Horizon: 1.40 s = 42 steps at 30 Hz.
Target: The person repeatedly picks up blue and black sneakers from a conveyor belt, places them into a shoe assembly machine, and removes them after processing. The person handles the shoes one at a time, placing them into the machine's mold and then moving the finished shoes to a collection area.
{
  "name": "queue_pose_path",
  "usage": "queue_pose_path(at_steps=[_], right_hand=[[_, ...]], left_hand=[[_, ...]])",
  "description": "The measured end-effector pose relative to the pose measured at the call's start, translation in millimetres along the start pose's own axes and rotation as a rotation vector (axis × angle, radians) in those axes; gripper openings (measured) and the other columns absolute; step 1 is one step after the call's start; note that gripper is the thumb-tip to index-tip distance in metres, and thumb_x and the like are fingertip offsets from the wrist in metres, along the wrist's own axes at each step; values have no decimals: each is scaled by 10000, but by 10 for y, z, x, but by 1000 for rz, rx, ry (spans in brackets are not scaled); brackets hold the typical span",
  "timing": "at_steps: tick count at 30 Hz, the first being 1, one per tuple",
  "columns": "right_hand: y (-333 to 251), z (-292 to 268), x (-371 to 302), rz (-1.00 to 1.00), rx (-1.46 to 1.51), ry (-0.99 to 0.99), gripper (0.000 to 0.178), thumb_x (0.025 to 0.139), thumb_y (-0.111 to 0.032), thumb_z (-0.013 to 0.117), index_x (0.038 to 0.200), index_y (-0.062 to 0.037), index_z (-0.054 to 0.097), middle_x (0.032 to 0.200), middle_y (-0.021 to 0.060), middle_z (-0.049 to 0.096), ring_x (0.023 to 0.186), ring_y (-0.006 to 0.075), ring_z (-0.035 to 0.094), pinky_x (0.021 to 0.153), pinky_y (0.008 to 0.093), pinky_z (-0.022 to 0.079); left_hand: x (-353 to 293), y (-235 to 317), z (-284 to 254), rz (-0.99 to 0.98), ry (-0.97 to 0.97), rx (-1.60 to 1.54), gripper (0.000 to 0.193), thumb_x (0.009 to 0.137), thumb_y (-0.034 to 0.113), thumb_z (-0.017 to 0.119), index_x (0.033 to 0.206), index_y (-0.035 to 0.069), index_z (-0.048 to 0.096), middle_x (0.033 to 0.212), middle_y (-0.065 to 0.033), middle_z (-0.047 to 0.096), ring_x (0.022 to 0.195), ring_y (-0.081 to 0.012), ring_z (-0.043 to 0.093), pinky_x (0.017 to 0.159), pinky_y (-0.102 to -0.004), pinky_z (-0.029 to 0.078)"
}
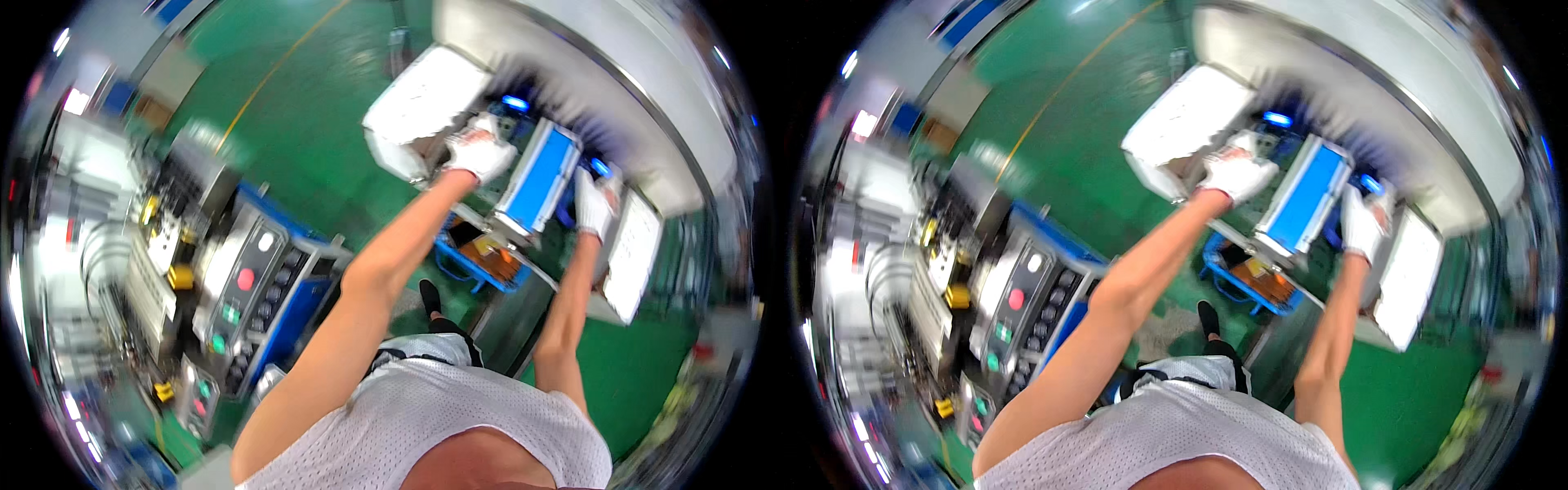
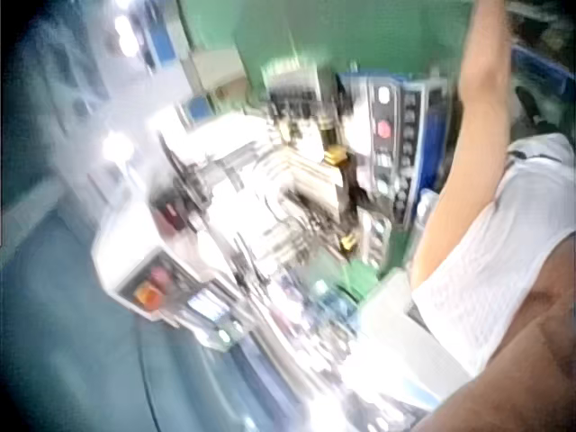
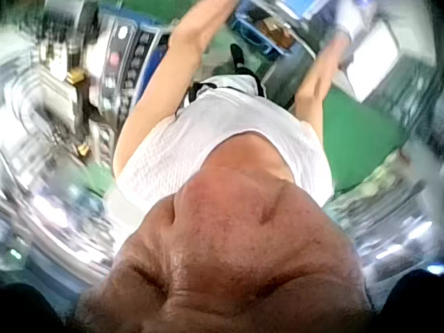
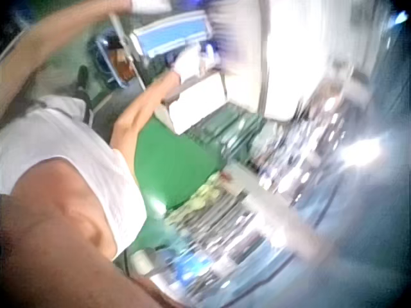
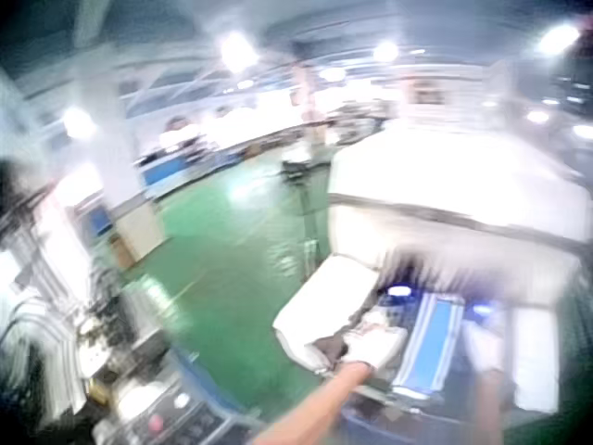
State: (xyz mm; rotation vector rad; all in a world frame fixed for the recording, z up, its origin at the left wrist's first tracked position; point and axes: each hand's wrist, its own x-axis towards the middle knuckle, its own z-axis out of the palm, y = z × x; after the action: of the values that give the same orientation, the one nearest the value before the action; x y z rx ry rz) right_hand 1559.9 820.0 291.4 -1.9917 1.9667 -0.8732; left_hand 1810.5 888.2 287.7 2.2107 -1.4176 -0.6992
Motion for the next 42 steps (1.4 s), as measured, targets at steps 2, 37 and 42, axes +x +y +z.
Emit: queue_pose_path(at_steps=[2, 37, 42], right_hand=[[-340, 20, -376, -325, 149, 249, 591, 924, -249, 720, 1376, 79, 528, 1385, 256, 583, 1283, 363, 560, 1110, 435, 417], [-2085, 1945, -6145, -1866, -843, -1239, 599, 828, -316, 735, 1310, 21, 623, 1079, 154, 730, 833, 188, 701, 709, 334, 568], [-2258, 1451, -6479, -1516, -1011, -1311, 586, 803, -327, 717, 1247, 51, 658, 1101, 168, 738, 835, 178, 713, 711, 337, 578]], left_hand=[[-525, -516, 269, 213, 358, -224, 560, 888, 433, 600, 1272, 26, 592, 1274, -231, 643, 1149, -391, 640, 1008, -474, 484], [-13254, -4086, 3523, -2553, 1005, -52, 777, 831, 431, 721, 1454, 45, 463, 1428, -240, 518, 1314, -419, 503, 1070, -501, 443], [-13926, -4370, 3281, -2396, 970, -861, 899, 733, 713, 709, 1308, 24, 656, 1381, -250, 603, 1260, -388, 604, 1031, -469, 480]])
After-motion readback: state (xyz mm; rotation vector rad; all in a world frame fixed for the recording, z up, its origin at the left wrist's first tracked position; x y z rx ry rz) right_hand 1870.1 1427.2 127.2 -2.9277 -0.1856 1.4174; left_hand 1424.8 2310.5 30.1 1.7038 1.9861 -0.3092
